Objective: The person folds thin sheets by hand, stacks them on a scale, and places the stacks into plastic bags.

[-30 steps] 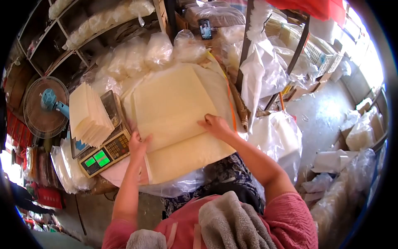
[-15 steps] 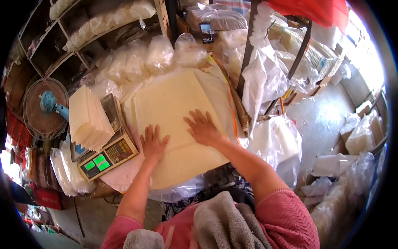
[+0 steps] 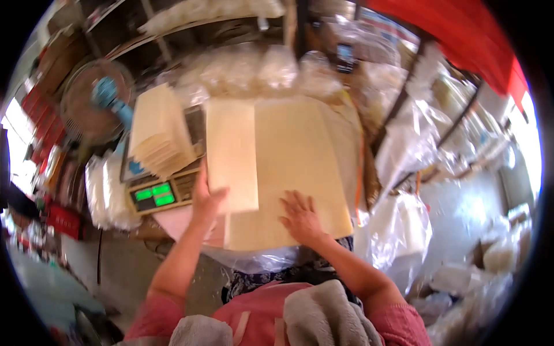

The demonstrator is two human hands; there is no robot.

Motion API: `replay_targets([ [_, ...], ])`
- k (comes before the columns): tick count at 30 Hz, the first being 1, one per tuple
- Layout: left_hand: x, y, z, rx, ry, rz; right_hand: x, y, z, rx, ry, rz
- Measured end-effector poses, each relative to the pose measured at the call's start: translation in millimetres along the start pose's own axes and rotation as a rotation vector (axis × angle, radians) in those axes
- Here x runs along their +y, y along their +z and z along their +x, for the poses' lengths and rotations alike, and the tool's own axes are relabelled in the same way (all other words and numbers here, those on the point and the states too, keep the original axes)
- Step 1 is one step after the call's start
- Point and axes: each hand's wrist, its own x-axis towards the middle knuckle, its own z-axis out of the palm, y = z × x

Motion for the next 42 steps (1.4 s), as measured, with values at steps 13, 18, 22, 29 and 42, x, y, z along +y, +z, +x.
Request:
replay_targets([
  [13,84.2,-195.8,156.6,0.314,-0.267,0.115,-10.6,-11.2,2.5,0.045,0.001,0.015],
  [18,97.9,-207.9,167.4,0.213,-0.303,0.333,-9.6,-11.7,1.5,0.053,-0.010,0.022],
  [22,87.7,-230.9,232.7,0.230,-0.076,0.987,-10.3,-13.4,2.8,0.064,-0.018,0.025],
  [29,9.8,-161.6,201.8,-0.005,-0.363,1.464,-13.1,-17.2,6.6,0.052,-0.007,0.029],
  [42,49.0,-158.6,208.4,-0.109,-0.146,1.582,-26.9,-25.8,4.0,-0.004,-0.133,0.317],
])
